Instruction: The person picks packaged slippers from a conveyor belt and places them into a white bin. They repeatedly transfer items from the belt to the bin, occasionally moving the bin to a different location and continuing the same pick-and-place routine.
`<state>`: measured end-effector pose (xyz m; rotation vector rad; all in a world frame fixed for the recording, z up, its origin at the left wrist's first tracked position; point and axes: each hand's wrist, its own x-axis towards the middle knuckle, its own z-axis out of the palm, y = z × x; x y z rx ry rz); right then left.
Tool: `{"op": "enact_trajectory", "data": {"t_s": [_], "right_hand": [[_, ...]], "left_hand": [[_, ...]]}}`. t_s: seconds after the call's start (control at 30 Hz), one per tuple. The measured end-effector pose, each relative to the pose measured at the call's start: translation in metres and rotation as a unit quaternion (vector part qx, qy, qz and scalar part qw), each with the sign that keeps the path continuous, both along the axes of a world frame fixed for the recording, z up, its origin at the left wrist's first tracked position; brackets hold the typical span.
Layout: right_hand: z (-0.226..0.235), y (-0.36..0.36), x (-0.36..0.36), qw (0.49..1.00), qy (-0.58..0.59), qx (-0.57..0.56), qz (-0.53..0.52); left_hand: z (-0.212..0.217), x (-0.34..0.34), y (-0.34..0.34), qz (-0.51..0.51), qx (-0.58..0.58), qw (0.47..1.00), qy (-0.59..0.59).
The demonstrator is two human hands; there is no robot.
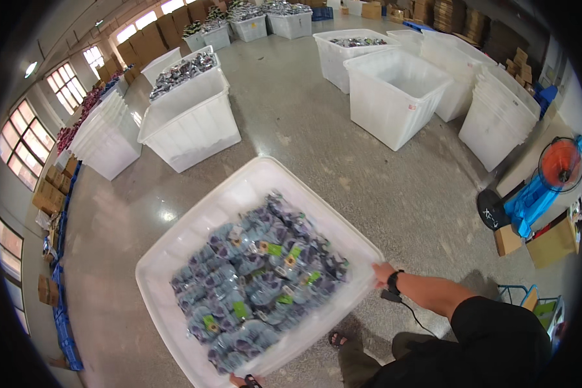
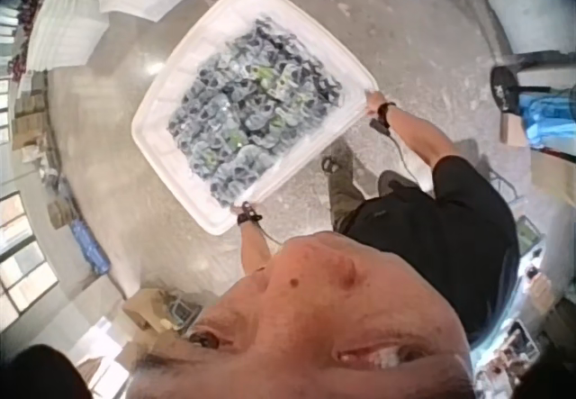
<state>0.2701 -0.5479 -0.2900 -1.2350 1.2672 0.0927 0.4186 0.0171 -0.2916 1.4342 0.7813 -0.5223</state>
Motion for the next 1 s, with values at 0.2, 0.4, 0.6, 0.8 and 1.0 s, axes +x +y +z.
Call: {"op": "enact_trajectory", "data": {"t_s": [0.2,0.4,0.6,0.8,1.0], "right_hand": [[0.069,-0.024,-0.063,0.983,-0.073,0.021,0.17],[0.132,-0.082,-0.16,0.944,-0.201,0.122,0.232],[0.126,-0.233,-0.224,0.973,-0.147,0.063,0.165],[0.235,-0.345,-0.289,0.995,-0.089,0.011,0.048],[0.179,-0.516,-0.231,0.986,-0.111,-0.013,-0.12]], "left_hand": [[0.077,-0.077,-0.055,-0.075,0.046,0.993,-0.076],[0.042,-0.176,-0.164,-0.311,-0.062,0.947,0.048],[0.061,-0.192,-0.321,-0.364,-0.114,0.924,0.013],[0.208,-0.128,-0.462,-0.44,-0.105,0.891,-0.032],[0.232,-0.031,-0.655,-0.483,-0.08,0.87,-0.057]]}}
